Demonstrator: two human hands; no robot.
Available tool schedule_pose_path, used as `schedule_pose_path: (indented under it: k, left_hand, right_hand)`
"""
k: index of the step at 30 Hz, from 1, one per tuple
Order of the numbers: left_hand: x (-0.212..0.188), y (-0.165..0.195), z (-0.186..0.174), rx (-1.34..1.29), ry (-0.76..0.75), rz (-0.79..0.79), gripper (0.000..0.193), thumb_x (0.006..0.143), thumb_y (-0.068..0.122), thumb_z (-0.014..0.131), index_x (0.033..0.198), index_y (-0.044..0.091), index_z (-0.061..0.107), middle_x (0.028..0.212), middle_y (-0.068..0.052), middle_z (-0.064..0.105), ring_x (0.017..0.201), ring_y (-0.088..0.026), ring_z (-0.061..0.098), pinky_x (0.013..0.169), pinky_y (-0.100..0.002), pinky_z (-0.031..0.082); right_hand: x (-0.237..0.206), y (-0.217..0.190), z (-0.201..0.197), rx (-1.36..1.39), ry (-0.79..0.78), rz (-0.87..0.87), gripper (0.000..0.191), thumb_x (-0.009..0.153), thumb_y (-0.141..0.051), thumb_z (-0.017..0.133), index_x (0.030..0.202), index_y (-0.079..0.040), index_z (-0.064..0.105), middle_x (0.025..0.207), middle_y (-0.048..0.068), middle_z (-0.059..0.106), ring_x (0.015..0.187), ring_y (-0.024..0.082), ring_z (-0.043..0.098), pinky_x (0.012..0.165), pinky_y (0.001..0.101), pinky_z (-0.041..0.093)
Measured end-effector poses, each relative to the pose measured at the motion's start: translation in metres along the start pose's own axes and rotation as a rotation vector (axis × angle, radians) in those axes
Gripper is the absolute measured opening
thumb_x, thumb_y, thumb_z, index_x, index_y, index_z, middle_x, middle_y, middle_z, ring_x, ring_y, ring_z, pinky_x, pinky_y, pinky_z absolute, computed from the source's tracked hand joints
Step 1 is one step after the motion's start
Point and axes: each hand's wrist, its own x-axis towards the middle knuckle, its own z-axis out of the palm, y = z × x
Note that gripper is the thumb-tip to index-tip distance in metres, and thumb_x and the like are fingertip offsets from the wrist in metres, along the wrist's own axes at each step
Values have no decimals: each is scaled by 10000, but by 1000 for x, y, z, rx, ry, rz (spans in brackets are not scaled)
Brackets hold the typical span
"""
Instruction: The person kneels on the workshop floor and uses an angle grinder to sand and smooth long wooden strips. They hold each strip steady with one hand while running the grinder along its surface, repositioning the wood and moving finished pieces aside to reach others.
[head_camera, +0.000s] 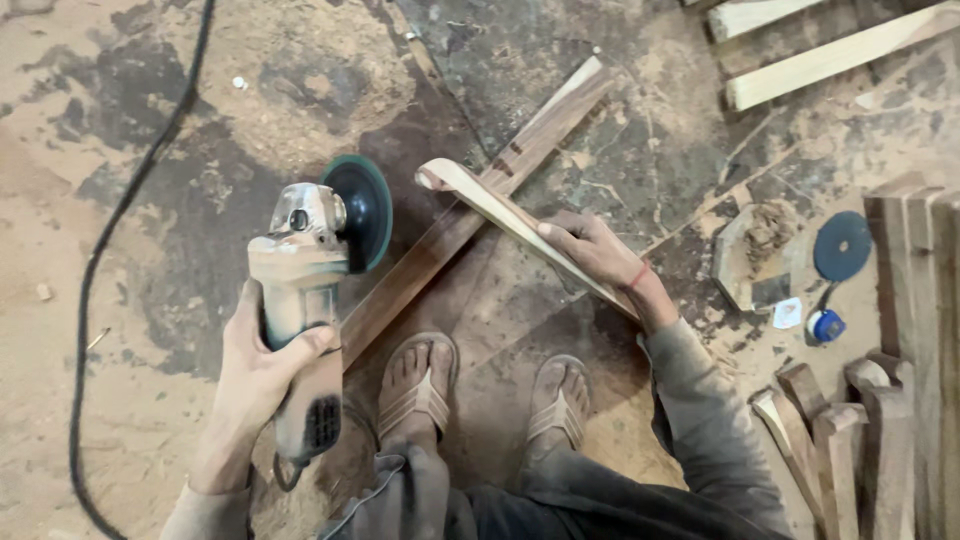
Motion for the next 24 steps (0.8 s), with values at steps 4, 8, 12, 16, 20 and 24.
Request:
schedule_pose_path:
  k: [4,8,12,16,20,24]
  left_hand:
    - [7,-2,-3,-5,10,-16,626,757,197,758,1312,-4,549,1061,-82,680,923,-133,641,818,-305,552]
    - [16,-8,-3,-26,-2,3,633,759,185,752,1324,-9,545,1075,-77,680,941,-123,643,824,-296,549]
    - [28,-11,-4,-173,-66,-98,618,773,185,756,1325,-2,550,1055,-85,678,908,-123,649,793,-293,561]
    - [54,-8,-9,-325,-209,-220,654,750,195,740,1349,26,541,978,-84,675,804,-162,676,704,-311,582]
    - [79,-4,-12,-575,-375,-354,559,796,168,712,1290,-35,547,908,-138,674,717,-231,686,638,-358,582]
    - [110,2,-8,-750,-491,-449,547,817,157,712,1304,-30,547,932,-161,680,733,-249,699,666,-365,591]
  right_hand:
    - [-4,0,16,-417,260,-271,350,1033,-338,627,1141,-24,735,1042,143,695,938,288,644,849,394,521]
    - [-13,-3,43,-608,447,-447,653,823,-449,764,1225,55,658,999,217,639,918,361,625,818,413,527]
    - [-2,4,27,-202,299,-144,380,928,-284,690,1221,-40,693,989,127,705,840,276,685,767,369,550]
    - [7,11,19,-210,350,-155,272,1008,-234,656,1193,-55,744,974,165,706,897,316,688,809,381,528]
    - [11,12,27,-217,431,-150,259,1013,-259,661,1163,-63,737,1050,167,741,946,319,734,810,382,554]
    - [17,14,27,-268,486,-108,245,999,-282,672,1130,-89,750,1028,141,744,910,309,732,769,389,558]
